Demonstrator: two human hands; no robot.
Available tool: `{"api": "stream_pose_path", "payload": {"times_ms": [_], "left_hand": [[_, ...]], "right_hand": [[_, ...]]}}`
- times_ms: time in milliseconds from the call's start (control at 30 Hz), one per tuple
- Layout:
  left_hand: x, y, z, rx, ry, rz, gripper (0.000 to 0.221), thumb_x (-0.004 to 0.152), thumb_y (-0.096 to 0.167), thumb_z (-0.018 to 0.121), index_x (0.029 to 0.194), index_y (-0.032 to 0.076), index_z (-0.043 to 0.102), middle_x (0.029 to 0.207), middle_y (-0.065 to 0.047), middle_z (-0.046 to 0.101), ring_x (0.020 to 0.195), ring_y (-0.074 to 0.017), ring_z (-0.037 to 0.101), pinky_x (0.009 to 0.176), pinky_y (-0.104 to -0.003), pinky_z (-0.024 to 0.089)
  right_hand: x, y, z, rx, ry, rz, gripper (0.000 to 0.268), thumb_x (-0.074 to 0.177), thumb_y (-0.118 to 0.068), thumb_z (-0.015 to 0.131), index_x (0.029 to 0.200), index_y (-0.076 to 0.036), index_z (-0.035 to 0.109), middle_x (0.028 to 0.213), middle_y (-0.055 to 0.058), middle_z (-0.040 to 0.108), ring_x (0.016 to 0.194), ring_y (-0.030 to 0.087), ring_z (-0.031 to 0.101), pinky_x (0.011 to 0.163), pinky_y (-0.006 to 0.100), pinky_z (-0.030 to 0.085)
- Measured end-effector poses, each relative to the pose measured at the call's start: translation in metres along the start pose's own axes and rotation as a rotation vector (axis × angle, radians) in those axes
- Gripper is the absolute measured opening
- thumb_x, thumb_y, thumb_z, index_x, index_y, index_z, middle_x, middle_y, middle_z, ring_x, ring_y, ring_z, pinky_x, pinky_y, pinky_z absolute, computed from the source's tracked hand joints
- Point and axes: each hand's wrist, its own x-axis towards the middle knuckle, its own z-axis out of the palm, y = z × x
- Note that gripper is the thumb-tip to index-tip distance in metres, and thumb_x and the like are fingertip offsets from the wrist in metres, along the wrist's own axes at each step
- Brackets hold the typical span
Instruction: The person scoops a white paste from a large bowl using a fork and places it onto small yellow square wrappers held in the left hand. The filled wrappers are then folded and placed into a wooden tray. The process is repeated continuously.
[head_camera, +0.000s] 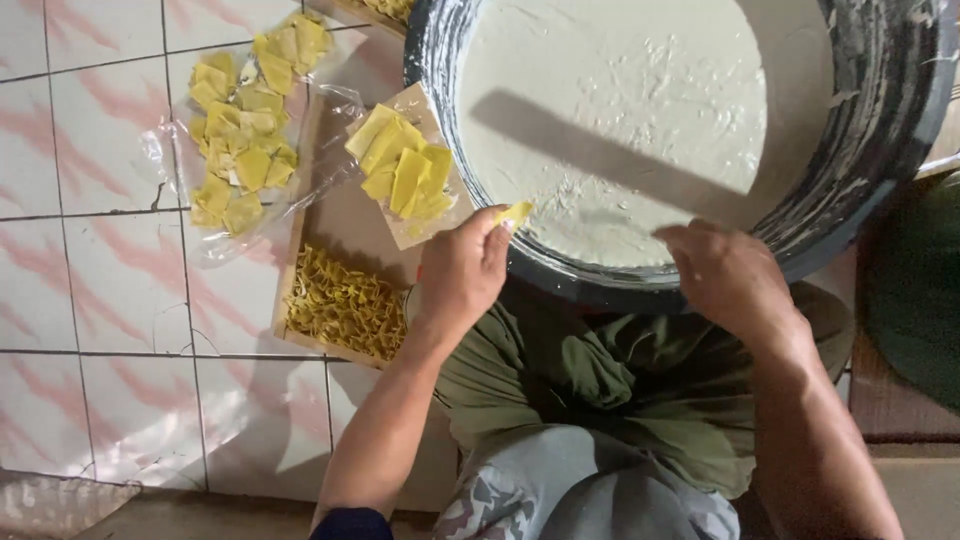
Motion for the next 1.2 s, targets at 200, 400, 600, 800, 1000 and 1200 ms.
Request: {"api": "stream_pose_path", "payload": {"times_ms": [200, 400, 600, 800, 1000, 1200], "left_hand": [[0.018, -0.016, 0.023, -0.783, 0.074, -0.292, 0.015, 0.092, 0.022, 0.071, 0.093, 0.008, 0.079, 0.064, -0.005, 0.068, 0.06, -0.0106, 0.063, 0.058, -0.029, 0.056], [0.021, 0.006, 0.004, -1.059, 0.17, -0.455, 0.021, 0.095, 0.025, 0.072, 0.094, 0.006, 0.08, 0.075, -0.011, 0.071, 0.07, -0.0182, 0.068, 0.073, -0.035, 0.059], [0.024, -0.016, 0.021, -1.179, 0.339, -0.48, 0.018, 0.092, 0.016, 0.075, 0.097, -0.001, 0.078, 0.089, -0.018, 0.077, 0.086, -0.0233, 0.076, 0.087, -0.042, 0.063], [0.019, -0.047, 0.017, -1.115, 0.392, -0.488, 0.022, 0.094, 0.02, 0.074, 0.102, 0.0, 0.077, 0.095, -0.018, 0.077, 0.092, -0.0223, 0.076, 0.091, -0.04, 0.062], [0.02, -0.031, 0.017, -1.241, 0.405, -0.539, 0.022, 0.097, 0.022, 0.069, 0.107, 0.003, 0.075, 0.101, -0.021, 0.076, 0.094, -0.0279, 0.076, 0.091, -0.046, 0.061], [0.034, -0.001, 0.058, -1.404, 0.285, -0.608, 0.026, 0.099, 0.022, 0.065, 0.112, 0.001, 0.071, 0.108, -0.02, 0.072, 0.097, -0.0267, 0.072, 0.09, -0.045, 0.058]], "right_hand": [[0.021, 0.029, 0.062, -0.571, -0.111, -0.118, 0.02, 0.086, -0.019, 0.064, 0.101, -0.028, 0.074, 0.08, 0.0, 0.069, 0.071, 0.018, 0.071, 0.057, 0.034, 0.056], [0.022, 0.033, 0.067, -0.348, -0.232, -0.063, 0.022, 0.083, -0.012, 0.066, 0.1, -0.022, 0.075, 0.085, 0.006, 0.067, 0.084, 0.028, 0.071, 0.071, 0.04, 0.059], [0.025, 0.03, 0.068, -0.383, -0.269, 0.009, 0.023, 0.083, -0.015, 0.067, 0.102, -0.027, 0.074, 0.086, 0.002, 0.067, 0.087, 0.024, 0.073, 0.074, 0.039, 0.06], [0.037, 0.032, 0.06, -0.128, -0.371, 0.125, 0.025, 0.087, -0.024, 0.062, 0.106, -0.018, 0.078, 0.087, 0.014, 0.075, 0.084, 0.037, 0.075, 0.075, 0.049, 0.06], [0.024, 0.011, 0.0, 0.658, -0.26, 0.261, 0.036, 0.091, -0.007, 0.057, 0.12, 0.001, 0.076, 0.079, 0.027, 0.073, 0.066, 0.033, 0.063, 0.06, 0.049, 0.051], [-0.006, 0.026, 0.021, 0.896, 0.103, 0.152, 0.029, 0.09, 0.009, 0.065, 0.118, 0.007, 0.075, 0.073, 0.021, 0.068, 0.059, 0.022, 0.058, 0.054, 0.038, 0.049]]}}
